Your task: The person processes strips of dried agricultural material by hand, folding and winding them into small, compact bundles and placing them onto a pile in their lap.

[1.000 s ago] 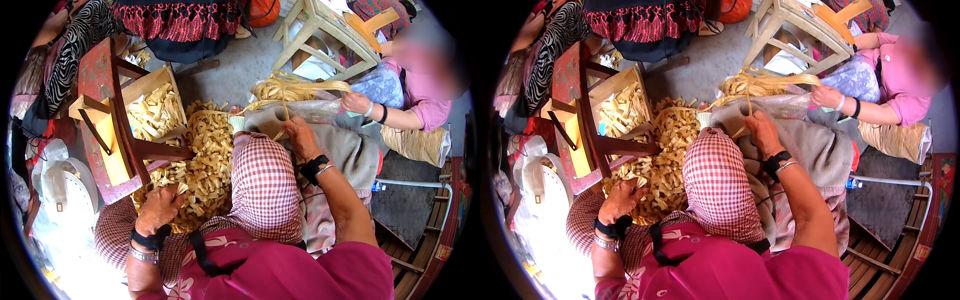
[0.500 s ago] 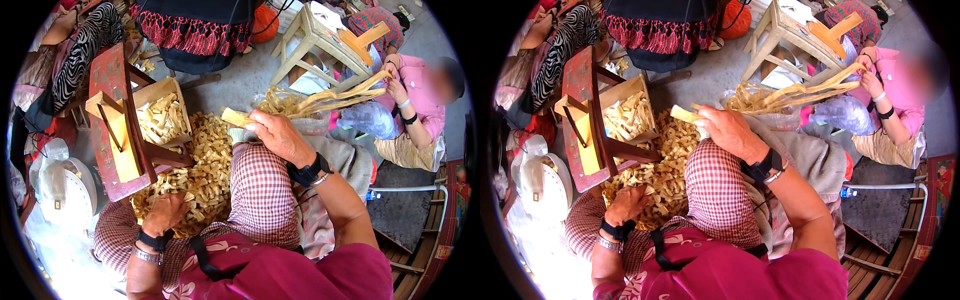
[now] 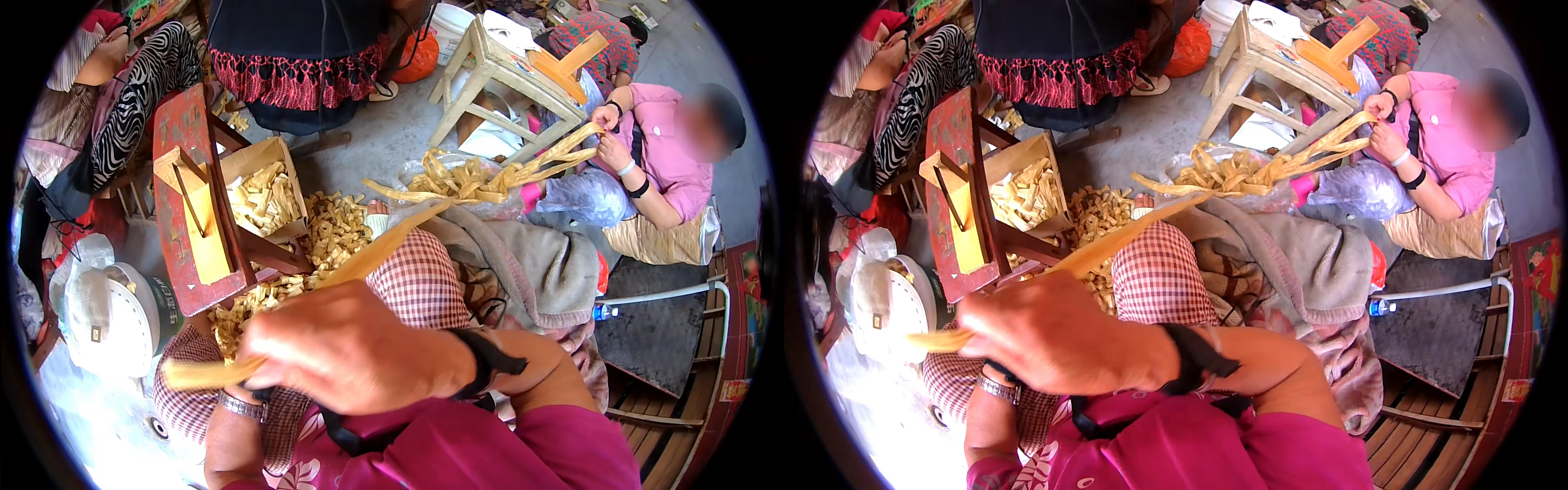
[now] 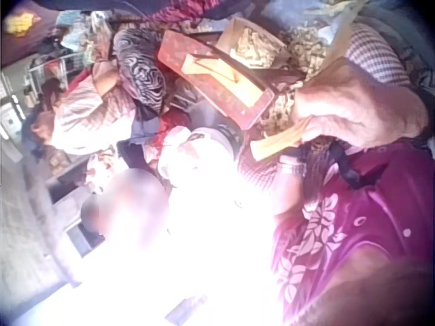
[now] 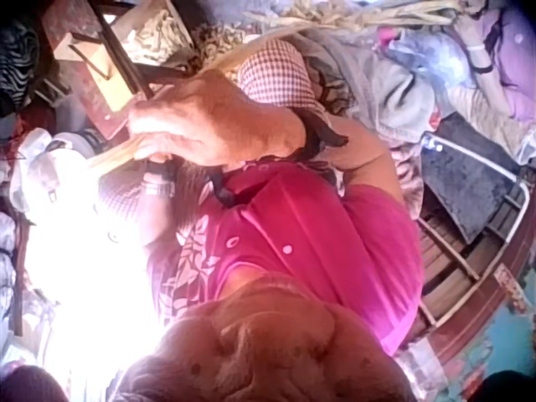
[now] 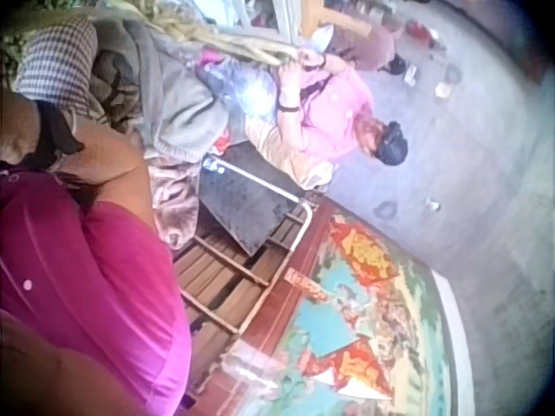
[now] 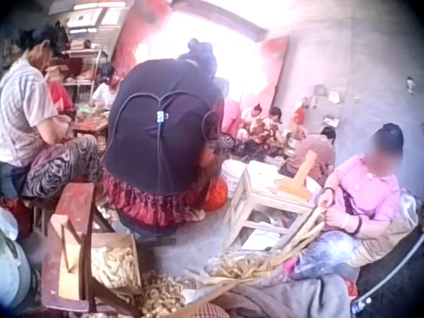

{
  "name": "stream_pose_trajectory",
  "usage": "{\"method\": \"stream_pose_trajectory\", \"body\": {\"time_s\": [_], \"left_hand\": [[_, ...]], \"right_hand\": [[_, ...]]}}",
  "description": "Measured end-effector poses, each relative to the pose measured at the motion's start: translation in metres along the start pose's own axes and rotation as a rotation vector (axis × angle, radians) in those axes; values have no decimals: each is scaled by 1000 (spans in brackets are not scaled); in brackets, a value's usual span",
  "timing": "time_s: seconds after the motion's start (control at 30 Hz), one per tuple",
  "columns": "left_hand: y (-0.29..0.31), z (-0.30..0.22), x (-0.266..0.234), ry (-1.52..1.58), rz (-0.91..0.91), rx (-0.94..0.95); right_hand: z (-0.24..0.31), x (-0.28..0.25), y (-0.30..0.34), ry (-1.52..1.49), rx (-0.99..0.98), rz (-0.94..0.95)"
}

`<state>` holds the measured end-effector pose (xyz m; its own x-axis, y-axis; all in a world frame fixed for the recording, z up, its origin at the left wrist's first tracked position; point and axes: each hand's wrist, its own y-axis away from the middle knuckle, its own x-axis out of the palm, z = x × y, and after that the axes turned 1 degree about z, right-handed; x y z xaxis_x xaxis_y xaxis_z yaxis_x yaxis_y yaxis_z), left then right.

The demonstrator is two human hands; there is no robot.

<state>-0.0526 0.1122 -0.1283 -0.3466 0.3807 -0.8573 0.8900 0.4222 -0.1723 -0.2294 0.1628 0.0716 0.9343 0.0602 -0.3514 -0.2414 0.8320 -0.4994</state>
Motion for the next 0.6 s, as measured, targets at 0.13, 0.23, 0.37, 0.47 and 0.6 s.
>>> {"method": "stream_pose_trajectory", "body": {"time_s": [0.13,0.23,0.37,0.47,0.6], "left_hand": [[-7,-31,-50,413,200,-343],[-7,-50,-79,905,256,-562],[-6,-71,-86,1519,271,-683],[5,-86,-77,2011,125,-513],[7,-106,-99,1921,-245,-264]], "right_hand": [[20,37,-13,-99,-99,-18],[33,64,-3,-216,-147,55],[25,81,14,-270,-122,108],[36,91,20,-324,-161,190],[56,111,28,-507,-266,130]]}}
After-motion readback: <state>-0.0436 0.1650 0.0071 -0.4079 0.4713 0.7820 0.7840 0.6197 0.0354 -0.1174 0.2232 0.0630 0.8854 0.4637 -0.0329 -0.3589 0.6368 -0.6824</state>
